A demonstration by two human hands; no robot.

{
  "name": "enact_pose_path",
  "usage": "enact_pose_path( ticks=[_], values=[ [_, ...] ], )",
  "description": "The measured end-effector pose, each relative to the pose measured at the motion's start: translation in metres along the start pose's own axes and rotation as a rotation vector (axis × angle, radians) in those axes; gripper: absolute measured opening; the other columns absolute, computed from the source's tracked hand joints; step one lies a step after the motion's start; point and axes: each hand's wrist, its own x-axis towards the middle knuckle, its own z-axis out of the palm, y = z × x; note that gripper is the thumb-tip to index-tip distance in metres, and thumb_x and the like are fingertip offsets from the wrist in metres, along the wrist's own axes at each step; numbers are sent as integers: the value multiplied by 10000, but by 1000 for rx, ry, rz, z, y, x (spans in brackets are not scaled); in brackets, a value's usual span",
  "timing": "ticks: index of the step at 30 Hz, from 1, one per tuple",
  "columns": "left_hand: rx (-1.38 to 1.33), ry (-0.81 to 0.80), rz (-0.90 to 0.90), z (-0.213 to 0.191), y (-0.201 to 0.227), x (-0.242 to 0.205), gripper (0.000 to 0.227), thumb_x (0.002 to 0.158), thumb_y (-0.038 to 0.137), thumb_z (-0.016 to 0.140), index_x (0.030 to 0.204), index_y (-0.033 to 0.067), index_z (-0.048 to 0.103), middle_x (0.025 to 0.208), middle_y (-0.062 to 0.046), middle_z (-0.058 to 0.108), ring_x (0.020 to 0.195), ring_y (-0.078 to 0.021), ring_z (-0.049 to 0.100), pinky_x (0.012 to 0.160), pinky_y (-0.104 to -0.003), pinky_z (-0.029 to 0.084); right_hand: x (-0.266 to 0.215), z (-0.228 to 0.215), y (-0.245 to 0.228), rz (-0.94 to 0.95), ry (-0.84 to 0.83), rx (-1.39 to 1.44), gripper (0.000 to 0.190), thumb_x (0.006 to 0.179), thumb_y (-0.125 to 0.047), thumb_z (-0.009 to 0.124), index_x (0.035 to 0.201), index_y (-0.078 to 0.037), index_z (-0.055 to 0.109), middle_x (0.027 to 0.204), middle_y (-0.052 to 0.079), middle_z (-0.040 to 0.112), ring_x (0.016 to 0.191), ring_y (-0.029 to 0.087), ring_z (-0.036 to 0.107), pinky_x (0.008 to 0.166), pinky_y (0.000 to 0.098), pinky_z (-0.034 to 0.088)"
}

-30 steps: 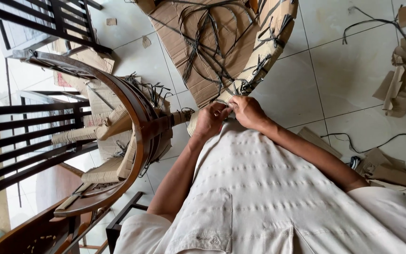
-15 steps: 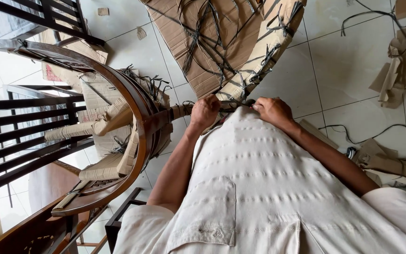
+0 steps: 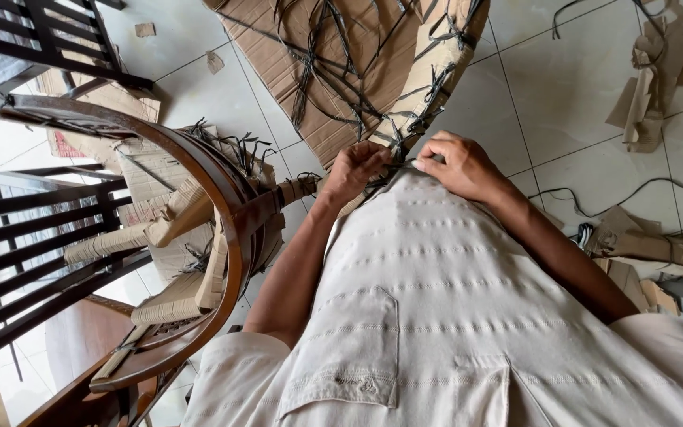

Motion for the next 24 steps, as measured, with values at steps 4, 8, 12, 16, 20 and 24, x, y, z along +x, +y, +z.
enact_pose_path(
  ticks=[4, 8, 12, 16, 20, 24],
  values=[
    [273, -102, 54, -1, 30, -9, 285, 844, 147, 817, 1118, 81, 781, 963, -127, 788, 880, -210, 739, 834, -363, 582, 33, 12, -6, -115, 42, 10, 120, 954, -195, 729, 927, -82, 699, 989, 168, 683, 1018, 417, 677, 850, 519, 536],
    [433, -14, 101, -7, -9, 4, 205, 881, 226, 805, 1028, 85, 774, 838, -119, 772, 826, -264, 756, 757, -403, 582, 60, 26, -12, -177, 51, 80, 135, 993, -191, 709, 982, -57, 711, 1017, 200, 675, 982, 438, 686, 826, 524, 540],
    [281, 14, 43, 2, 26, -16, 138, 969, 253, 729, 892, 138, 735, 732, 111, 636, 660, -22, 486, 611, -240, 397, 54, 8, -28, -168, 358, -31, 432, 1119, -269, 504, 1466, -12, 489, 1420, 255, 517, 678, 177, 579, 491, 266, 503],
    [167, 89, 61, -7, -31, 2, 164, 945, 202, 760, 997, 50, 791, 787, -91, 768, 732, -146, 707, 715, -311, 582, 41, 20, -19, -107, 203, 51, 217, 1045, -102, 608, 1257, -80, 646, 1182, 214, 694, 1013, 469, 681, 773, 540, 568],
    [91, 72, 39, -4, -14, -4, 164, 956, 169, 766, 978, 7, 772, 773, -119, 759, 725, -144, 710, 693, -301, 601, 43, 34, -21, -38, -60, 158, 230, 1012, -33, 574, 1196, -5, 707, 1084, 283, 725, 1012, 491, 690, 868, 555, 549],
    [-63, 77, 26, 4, -19, -3, 192, 951, 185, 787, 904, 6, 736, 767, -97, 758, 723, -125, 718, 681, -278, 615, 36, 39, -21, 148, -41, 235, 189, 1022, -100, 596, 1131, -78, 749, 948, 201, 746, 784, 296, 736, 730, 412, 588]
  ],
)
